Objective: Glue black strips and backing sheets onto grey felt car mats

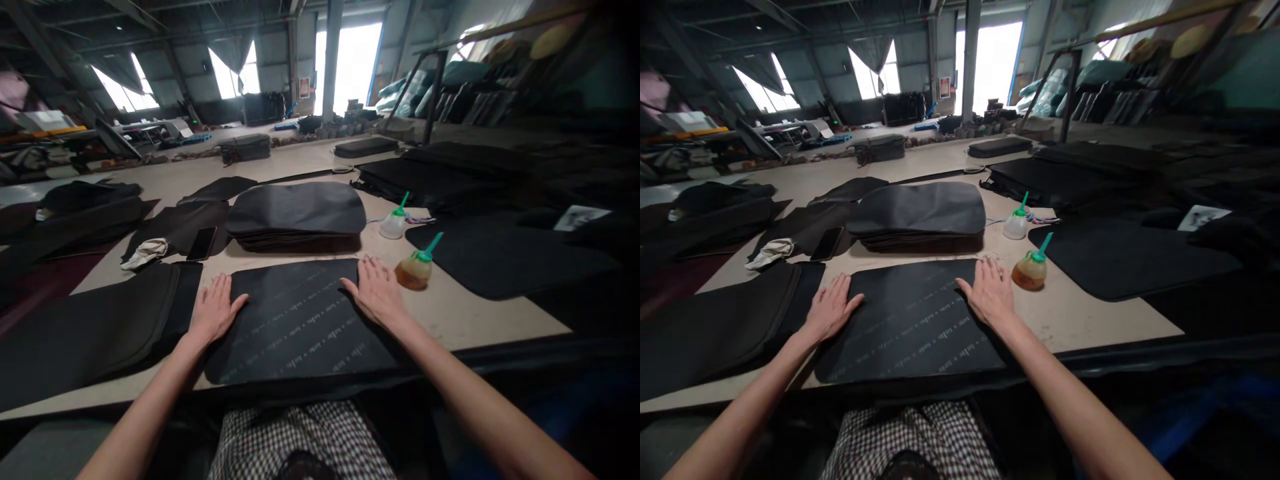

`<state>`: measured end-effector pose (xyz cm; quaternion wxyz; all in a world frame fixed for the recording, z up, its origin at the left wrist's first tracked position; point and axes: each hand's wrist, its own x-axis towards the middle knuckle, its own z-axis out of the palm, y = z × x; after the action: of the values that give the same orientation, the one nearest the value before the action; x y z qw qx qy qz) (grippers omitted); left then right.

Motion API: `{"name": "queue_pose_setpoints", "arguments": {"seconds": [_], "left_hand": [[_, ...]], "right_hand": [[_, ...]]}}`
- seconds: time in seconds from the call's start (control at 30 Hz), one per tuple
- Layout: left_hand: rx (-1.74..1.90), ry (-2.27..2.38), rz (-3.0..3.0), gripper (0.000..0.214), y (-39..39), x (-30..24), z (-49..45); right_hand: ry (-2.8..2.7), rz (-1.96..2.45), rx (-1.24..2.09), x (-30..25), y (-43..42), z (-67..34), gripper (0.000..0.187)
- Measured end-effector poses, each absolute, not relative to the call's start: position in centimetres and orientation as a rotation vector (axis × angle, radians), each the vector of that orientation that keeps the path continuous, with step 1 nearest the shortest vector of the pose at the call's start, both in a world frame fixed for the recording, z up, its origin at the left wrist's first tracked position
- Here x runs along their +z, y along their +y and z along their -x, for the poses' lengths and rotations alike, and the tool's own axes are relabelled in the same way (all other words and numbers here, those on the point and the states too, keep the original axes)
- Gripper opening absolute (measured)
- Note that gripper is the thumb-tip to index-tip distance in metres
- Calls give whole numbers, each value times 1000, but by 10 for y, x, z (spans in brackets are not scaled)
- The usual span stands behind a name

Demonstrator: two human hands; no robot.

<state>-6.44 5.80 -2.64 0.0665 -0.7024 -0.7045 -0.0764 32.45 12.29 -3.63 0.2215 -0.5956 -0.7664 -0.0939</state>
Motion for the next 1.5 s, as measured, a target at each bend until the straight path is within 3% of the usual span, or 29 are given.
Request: {"name": "queue_pose_setpoints", "arguments": {"seconds": [0.27, 0.53, 0.73, 0.87, 1.07, 1.2, 1.33, 1.5], "left_hand": [[-355, -1683, 2462, 72, -9, -31, -35], [-269, -1738, 2411, 73, -40, -36, 18], [-222, -1571, 2560, 89, -66, -39, 35], [-282, -1589, 2514, 77, -68, -42, 33], [-250, -1500, 2523, 69, -89, -42, 39], [-322, -1468, 2522, 75, -124, -47, 49], [-512, -1672, 2393, 76, -158, -60, 67], [-1243, -2524, 1675, 90, -176, -67, 84]], "right_hand": [[-2467, 1340, -55, -35, 21, -257, 65], [-2379, 1556, -126, -45, 17, -329, 64], [-2444, 1493, -101, -49, 6, -379, 66], [-2531, 1433, -77, -40, 4, -388, 69], [-2505, 1406, -12, -26, -14, -391, 50], [-2204, 1431, 172, -34, -46, -404, 39], [-1336, 1721, 440, -54, -75, -418, 40], [-764, 1547, 1384, -61, -85, -409, 50]]}}
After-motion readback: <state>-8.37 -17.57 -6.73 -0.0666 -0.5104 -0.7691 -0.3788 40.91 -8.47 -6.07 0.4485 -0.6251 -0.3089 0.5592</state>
